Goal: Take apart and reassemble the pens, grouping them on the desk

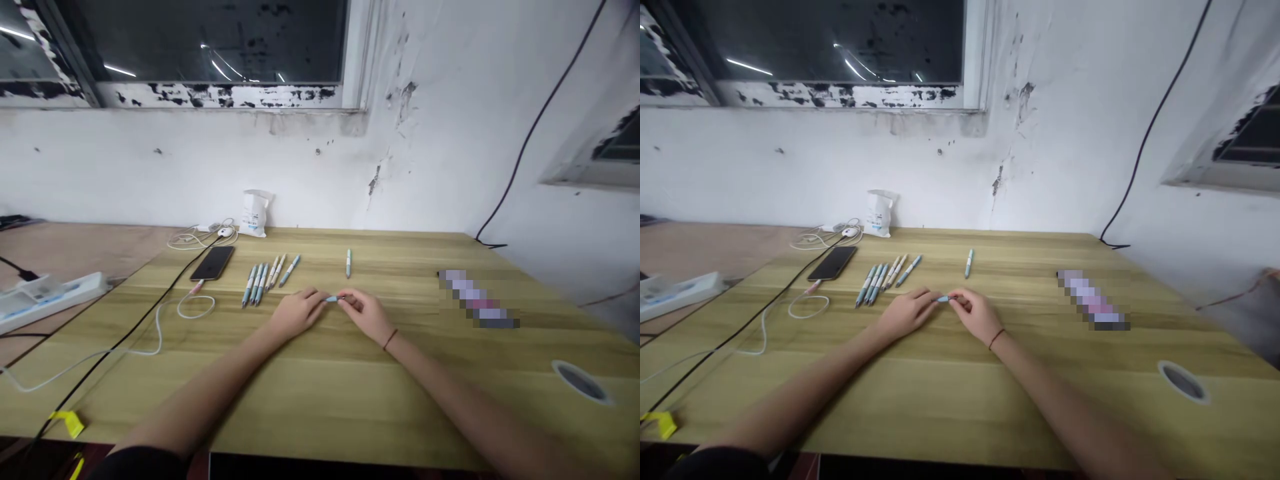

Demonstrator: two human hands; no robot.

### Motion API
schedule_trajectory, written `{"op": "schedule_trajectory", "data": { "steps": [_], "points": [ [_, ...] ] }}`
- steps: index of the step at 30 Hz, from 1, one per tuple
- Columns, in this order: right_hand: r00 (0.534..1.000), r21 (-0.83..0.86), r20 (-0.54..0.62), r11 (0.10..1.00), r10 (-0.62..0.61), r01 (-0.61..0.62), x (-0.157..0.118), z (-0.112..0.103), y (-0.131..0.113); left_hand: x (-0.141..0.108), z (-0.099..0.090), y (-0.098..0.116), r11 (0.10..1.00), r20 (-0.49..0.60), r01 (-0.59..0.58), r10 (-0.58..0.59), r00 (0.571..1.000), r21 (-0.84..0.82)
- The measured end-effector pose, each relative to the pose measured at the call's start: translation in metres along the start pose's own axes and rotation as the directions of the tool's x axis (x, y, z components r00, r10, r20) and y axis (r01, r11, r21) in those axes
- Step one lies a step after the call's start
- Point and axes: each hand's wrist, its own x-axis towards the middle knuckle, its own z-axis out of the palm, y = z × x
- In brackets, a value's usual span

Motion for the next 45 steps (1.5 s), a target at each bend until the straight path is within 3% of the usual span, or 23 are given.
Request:
{"op": "schedule_trajectory", "data": {
  "steps": [9,14,19,28,45],
  "points": [
    [0.998,-0.082,0.051,0.996,0.034,-0.030,0.0003,-0.0050,-0.0065,0.0000,-0.0008,0.0004,0.999,-0.004,-0.042,0.042,0.999,-0.024],
    [0.998,0.021,0.054,1.000,-0.013,0.012,0.0002,-0.0044,-0.0078,0.0008,-0.0007,-0.0017,0.999,-0.022,-0.042,0.042,0.999,-0.008],
    [0.993,-0.105,0.051,0.988,-0.110,0.115,0.0020,-0.0072,-0.0081,0.0012,-0.0011,-0.0020,0.999,-0.035,-0.047,0.047,0.998,-0.010],
    [0.983,-0.159,0.064,0.970,-0.174,0.182,0.0016,-0.0072,-0.0096,0.0006,0.0004,-0.0017,0.998,-0.021,-0.058,0.058,0.998,-0.007],
    [0.992,-0.223,0.066,0.967,-0.108,0.120,0.0000,-0.0060,-0.0070,0.0006,0.0001,-0.0025,0.998,-0.025,-0.058,0.058,0.998,-0.006]
  ]
}}
